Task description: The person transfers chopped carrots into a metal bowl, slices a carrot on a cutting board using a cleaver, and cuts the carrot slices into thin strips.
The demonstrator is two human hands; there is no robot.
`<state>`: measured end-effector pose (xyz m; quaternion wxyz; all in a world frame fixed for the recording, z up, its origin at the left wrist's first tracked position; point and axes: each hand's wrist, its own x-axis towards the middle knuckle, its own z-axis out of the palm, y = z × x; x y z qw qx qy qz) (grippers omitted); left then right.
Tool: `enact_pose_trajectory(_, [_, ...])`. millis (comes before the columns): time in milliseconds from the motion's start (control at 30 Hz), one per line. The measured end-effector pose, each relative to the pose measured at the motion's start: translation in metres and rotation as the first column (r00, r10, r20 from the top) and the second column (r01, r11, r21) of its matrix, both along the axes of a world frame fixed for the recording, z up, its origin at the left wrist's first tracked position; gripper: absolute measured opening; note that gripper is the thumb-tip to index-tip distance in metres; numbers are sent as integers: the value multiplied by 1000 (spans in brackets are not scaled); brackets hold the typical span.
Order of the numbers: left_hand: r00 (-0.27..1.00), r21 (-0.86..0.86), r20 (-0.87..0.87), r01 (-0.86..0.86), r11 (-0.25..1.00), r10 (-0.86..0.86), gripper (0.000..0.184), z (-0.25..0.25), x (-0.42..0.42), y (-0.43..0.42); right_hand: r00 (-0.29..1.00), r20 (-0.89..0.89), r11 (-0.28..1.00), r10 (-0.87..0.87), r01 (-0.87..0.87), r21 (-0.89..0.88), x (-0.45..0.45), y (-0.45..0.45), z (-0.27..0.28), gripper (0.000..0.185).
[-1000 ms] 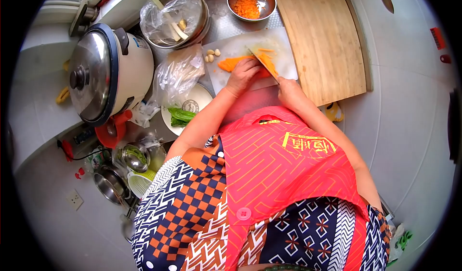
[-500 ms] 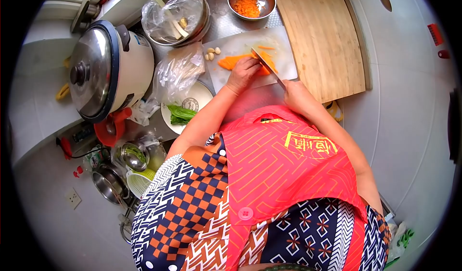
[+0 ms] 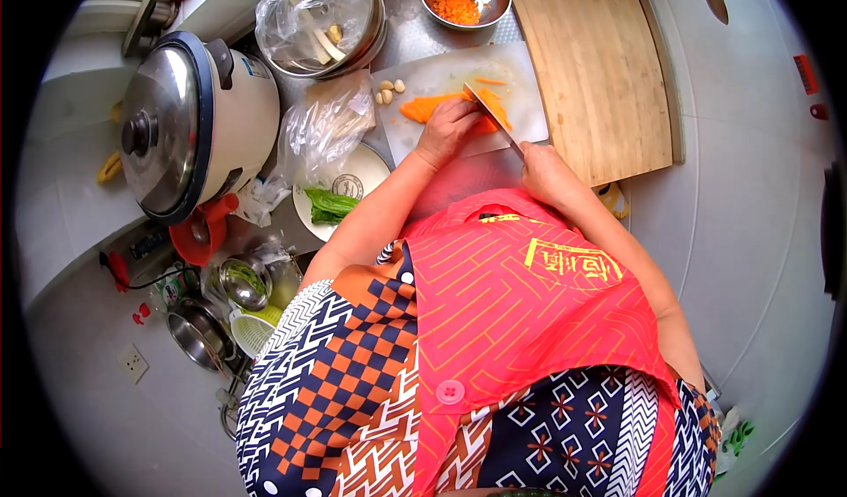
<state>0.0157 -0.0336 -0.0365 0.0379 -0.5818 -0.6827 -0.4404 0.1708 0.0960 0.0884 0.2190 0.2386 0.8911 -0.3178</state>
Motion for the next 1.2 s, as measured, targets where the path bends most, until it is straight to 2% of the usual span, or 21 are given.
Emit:
enact_pose_trajectory(167, [1000, -10, -19, -7, 1000, 7, 18, 4, 1, -1, 998, -59, 1000, -2, 3, 15, -6, 1, -34, 19])
enact_pose_trajectory(367, [1000, 0, -3, 6, 1000, -6, 19, 3, 0, 1, 992, -117, 999, -44, 47, 21, -5, 1, -44, 27])
enact_pose_trajectory(500, [999, 3, 24, 22, 1000, -22, 20, 4, 0, 0, 993, -104, 999, -47, 48, 16, -5, 1, -44, 32])
enact_pose_trajectory(600, [1000, 17, 7, 16, 1000, -16, 18, 5, 0, 0, 991, -130, 999, -44, 47, 27, -5, -1, -41, 23])
enact_pose_trajectory(900, [1000, 29, -11, -11, 1000, 12, 18, 4, 2, 1, 995, -95, 1000, -26, 25, -9, -1, 1, -25, 25])
enact_pose_trajectory(1000, [1000, 30, 1, -4, 1000, 4, 18, 2, 1, 3, 983, -182, 999, -34, 28, -37, 9, 2, -19, 24])
enact_pose_trajectory(1100, [1000, 23, 17, 2, 1000, -2, 19, -4, 1, 0, 997, -67, 998, -48, 45, -48, 9, 1, 1, 22])
enact_pose_trajectory(1200, [1000, -4, 18, 7, 1000, -7, 22, -3, 1, 0, 998, -59, 998, -35, 31, -60, 10, 2, 5, 22])
